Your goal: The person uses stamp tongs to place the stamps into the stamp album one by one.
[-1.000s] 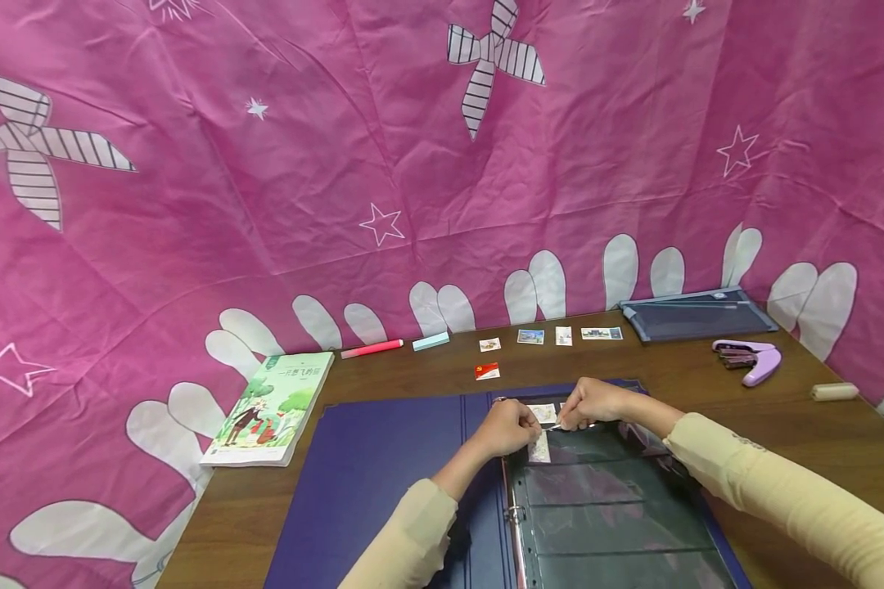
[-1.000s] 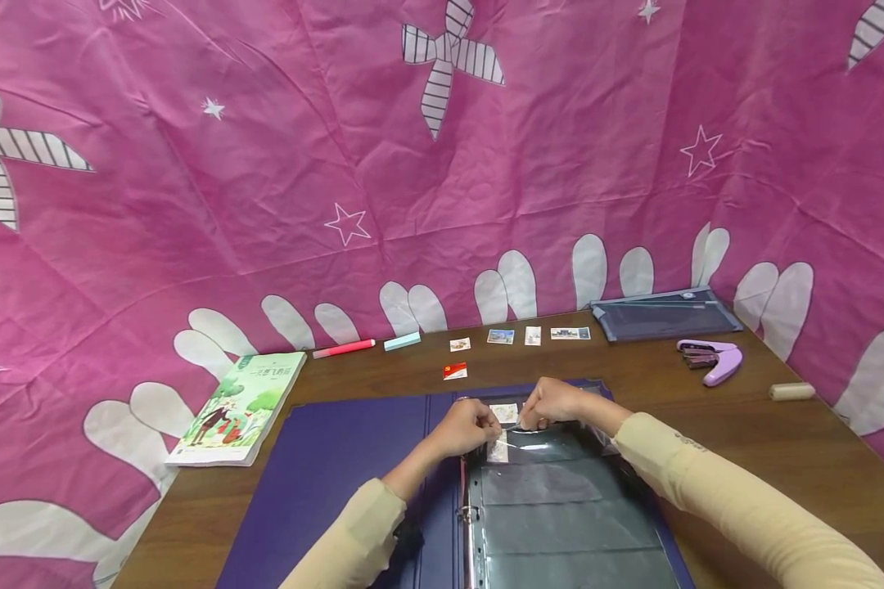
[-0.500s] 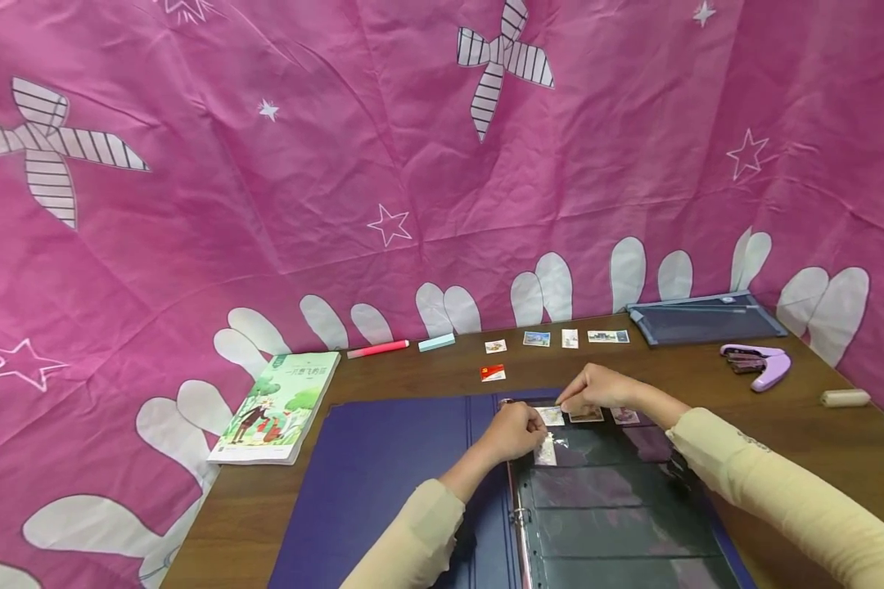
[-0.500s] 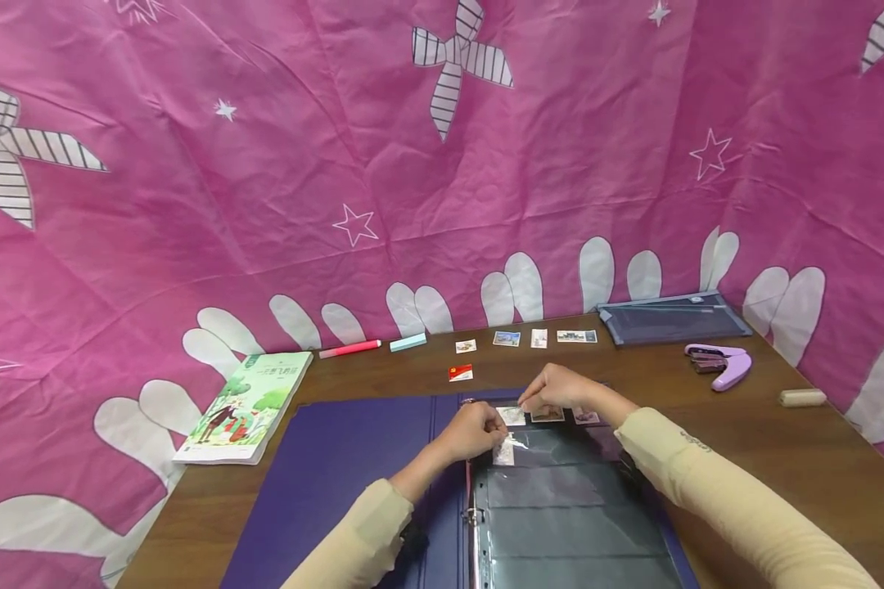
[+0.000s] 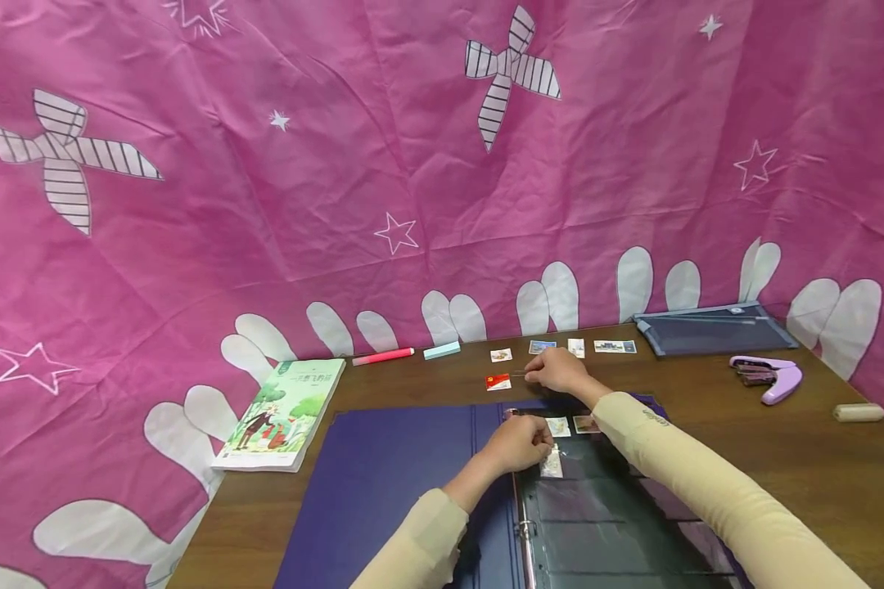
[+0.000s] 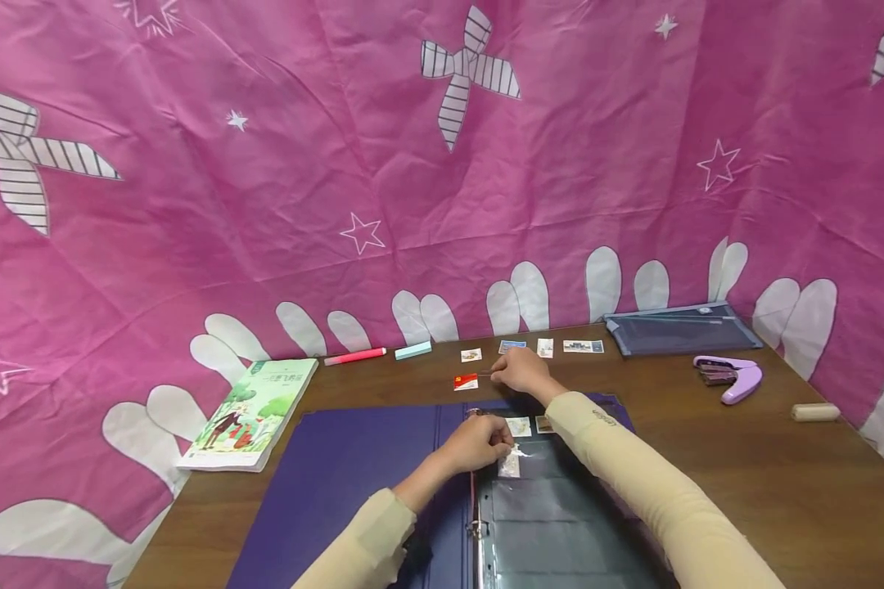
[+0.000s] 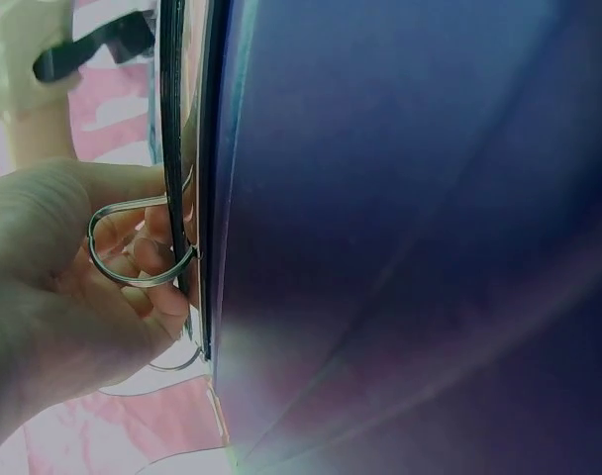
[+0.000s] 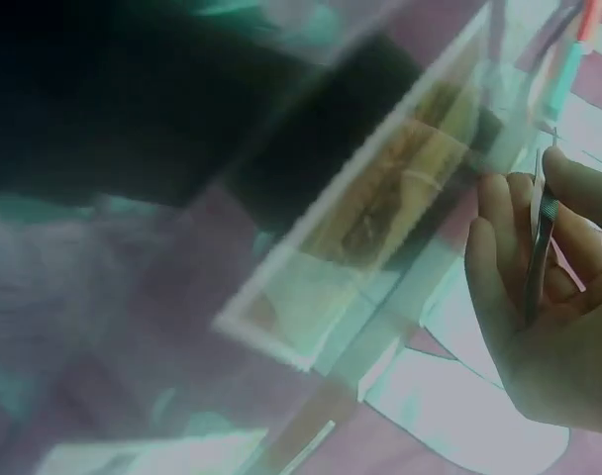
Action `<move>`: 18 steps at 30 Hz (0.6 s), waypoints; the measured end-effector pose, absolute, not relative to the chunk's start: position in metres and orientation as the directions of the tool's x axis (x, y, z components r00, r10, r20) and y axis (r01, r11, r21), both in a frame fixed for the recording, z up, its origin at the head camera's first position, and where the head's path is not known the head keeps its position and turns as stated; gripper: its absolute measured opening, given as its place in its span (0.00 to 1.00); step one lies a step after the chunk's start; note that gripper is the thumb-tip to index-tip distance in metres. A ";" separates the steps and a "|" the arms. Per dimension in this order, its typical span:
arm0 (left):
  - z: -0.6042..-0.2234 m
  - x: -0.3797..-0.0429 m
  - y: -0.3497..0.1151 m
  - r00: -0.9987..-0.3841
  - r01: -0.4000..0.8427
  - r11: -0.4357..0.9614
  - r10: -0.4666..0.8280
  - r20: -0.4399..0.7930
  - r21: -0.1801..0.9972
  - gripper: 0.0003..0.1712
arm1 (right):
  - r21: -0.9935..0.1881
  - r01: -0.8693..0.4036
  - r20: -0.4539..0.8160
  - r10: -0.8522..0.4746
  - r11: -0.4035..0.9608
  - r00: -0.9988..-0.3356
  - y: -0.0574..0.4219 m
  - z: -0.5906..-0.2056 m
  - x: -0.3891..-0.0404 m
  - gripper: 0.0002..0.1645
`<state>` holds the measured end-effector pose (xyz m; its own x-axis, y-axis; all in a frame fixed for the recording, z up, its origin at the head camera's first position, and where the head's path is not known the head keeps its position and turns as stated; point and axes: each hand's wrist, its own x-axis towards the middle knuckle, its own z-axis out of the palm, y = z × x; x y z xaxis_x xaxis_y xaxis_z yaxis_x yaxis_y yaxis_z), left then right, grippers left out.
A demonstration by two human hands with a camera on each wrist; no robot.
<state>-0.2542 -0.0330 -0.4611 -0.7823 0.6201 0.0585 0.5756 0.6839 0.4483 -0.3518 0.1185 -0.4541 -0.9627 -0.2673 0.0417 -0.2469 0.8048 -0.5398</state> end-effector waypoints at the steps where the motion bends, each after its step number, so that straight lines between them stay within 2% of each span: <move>1: -0.462 -0.254 -0.032 -0.779 0.583 0.683 0.624 0.064 0.440 0.02 | -0.520 -0.238 0.040 -0.256 0.820 -0.966 0.117 -0.456 -0.354 0.13; 3: -0.463 -0.253 -0.031 -0.773 0.599 0.685 0.629 0.076 0.415 0.02 | -0.501 -0.221 0.023 -0.242 0.837 -0.970 0.115 -0.460 -0.357 0.12; 7: -0.464 -0.252 -0.031 -0.775 0.587 0.681 0.628 0.063 0.437 0.02 | -0.482 -0.204 -0.008 -0.237 0.852 -0.971 0.111 -0.464 -0.360 0.12; 12: -0.461 -0.252 -0.032 -0.781 0.580 0.680 0.621 0.067 0.449 0.02 | -0.439 -0.277 0.050 -0.285 0.854 -0.957 0.106 -0.462 -0.361 0.09; 18: -0.459 -0.254 -0.033 -0.782 0.579 0.684 0.620 0.064 0.444 0.02 | -0.448 -0.259 0.063 -0.258 0.856 -0.964 0.099 -0.459 -0.361 0.07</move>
